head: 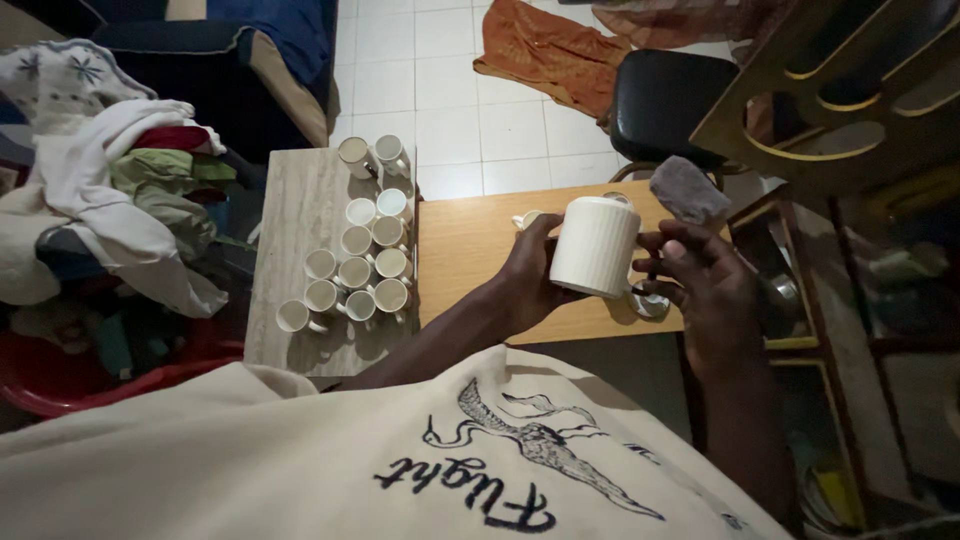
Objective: The person picks up mugs one at a time and places them on a shelf inside a wooden cabinet.
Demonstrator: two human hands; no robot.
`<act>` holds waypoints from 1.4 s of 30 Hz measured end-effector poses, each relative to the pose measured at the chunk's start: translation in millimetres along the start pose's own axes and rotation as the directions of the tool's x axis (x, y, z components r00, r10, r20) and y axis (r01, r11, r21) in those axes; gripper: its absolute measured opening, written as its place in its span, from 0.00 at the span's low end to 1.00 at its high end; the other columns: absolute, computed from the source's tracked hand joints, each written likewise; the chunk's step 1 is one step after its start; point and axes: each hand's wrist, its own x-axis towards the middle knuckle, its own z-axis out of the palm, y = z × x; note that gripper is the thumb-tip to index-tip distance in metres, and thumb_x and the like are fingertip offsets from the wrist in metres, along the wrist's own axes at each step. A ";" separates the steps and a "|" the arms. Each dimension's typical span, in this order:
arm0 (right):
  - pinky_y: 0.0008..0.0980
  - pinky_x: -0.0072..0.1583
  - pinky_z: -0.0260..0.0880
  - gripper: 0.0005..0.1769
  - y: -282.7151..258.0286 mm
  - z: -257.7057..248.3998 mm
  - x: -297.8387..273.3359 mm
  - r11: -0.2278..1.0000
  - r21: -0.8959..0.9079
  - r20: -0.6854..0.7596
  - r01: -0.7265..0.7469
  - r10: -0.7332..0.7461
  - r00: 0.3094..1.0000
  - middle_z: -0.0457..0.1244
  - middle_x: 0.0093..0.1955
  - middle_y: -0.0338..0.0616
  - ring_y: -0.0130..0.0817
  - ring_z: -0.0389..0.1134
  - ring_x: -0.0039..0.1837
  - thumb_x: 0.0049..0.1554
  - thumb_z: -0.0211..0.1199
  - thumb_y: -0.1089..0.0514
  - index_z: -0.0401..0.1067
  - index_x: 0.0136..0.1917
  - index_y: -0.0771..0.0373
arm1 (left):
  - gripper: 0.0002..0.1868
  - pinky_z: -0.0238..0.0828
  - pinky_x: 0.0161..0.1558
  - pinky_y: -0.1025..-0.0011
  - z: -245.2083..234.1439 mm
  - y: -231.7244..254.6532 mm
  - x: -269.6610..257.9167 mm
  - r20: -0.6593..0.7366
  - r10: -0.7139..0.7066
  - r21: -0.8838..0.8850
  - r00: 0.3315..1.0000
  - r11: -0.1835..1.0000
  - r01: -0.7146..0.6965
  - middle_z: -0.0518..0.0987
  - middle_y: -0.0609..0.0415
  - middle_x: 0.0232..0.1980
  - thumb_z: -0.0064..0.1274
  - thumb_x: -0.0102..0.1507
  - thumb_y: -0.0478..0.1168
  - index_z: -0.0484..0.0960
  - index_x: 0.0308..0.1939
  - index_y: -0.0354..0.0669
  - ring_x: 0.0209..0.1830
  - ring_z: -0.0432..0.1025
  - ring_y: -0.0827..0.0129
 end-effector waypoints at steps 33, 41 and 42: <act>0.39 0.57 0.71 0.19 24.5 -38.3 -10.2 0.996 -0.054 -0.180 -0.074 0.063 0.982 0.68 0.56 0.46 0.36 0.68 0.59 0.65 0.58 0.49 0.71 0.62 0.65 | 0.34 0.67 0.60 0.56 22.4 -14.3 31.0 0.183 -0.026 0.135 0.983 0.991 0.001 0.73 0.44 0.59 0.36 0.70 0.61 0.66 0.68 0.38 0.58 0.69 0.58; 0.39 0.62 0.68 0.28 33.0 -49.0 -11.5 0.961 -0.140 -0.255 -0.238 0.197 0.947 0.67 0.58 0.47 0.35 0.68 0.61 0.64 0.55 0.39 0.69 0.66 0.62 | 0.32 0.62 0.68 0.60 35.5 -14.0 27.7 0.252 -0.014 0.272 0.968 0.961 -0.056 0.72 0.49 0.68 0.38 0.71 0.59 0.68 0.72 0.43 0.68 0.66 0.59; 0.39 0.60 0.68 0.28 38.8 -55.6 -8.8 0.983 -0.037 -0.235 -0.182 0.169 0.957 0.65 0.58 0.45 0.35 0.66 0.60 0.65 0.56 0.39 0.68 0.67 0.63 | 0.32 0.62 0.68 0.60 37.4 -12.2 25.2 0.254 -0.016 0.274 0.967 0.960 -0.056 0.72 0.49 0.68 0.38 0.71 0.59 0.68 0.72 0.43 0.68 0.66 0.59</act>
